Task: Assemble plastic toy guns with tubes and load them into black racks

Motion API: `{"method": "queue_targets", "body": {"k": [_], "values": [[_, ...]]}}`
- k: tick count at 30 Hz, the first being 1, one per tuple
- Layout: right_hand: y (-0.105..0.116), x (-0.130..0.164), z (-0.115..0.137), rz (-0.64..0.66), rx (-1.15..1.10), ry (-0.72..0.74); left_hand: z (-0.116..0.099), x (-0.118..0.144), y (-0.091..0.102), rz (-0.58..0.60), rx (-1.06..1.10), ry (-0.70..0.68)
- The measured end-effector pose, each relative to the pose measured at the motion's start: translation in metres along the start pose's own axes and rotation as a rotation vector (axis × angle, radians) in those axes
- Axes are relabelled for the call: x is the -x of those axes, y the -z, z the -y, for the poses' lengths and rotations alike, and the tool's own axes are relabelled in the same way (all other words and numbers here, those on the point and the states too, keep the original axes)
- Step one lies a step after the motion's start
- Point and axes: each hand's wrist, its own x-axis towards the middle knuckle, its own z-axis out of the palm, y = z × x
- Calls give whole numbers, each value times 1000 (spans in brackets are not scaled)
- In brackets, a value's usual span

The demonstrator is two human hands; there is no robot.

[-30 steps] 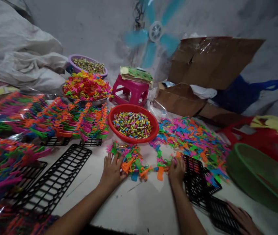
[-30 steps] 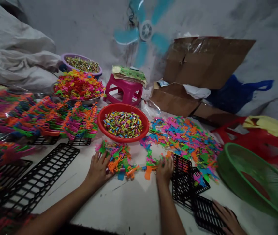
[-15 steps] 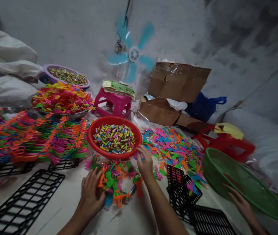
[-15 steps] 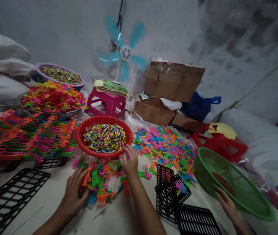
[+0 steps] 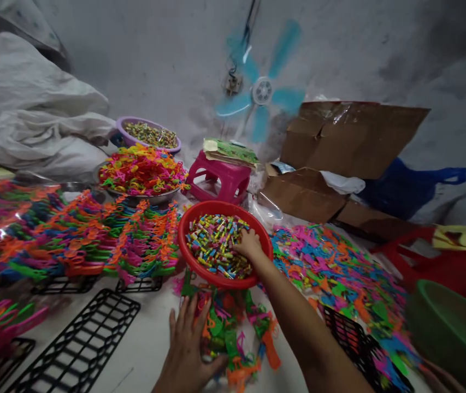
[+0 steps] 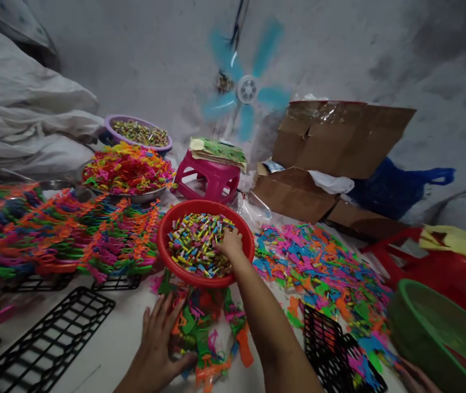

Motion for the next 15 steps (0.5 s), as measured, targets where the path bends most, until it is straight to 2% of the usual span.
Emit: {"method": "queue_targets", "body": {"k": [5, 8, 9, 11, 13, 15], "values": [[21, 10, 1, -153, -203, 44, 0, -1, 1, -59, 66, 54], [43, 33, 9, -261, -365, 22, 3, -4, 1, -94, 96, 71], [50, 48, 10, -289, -473, 18, 4, -5, 3, -112, 106, 67], [58, 91, 6, -287, -832, 27, 3, -5, 10, -166, 140, 36], [55, 146, -3, -172, -1277, 13, -3, 2, 21, -237, 222, -1], [41, 205, -14, 11, -1573, -90, -16, 16, 36, -270, 369, 12]]}}
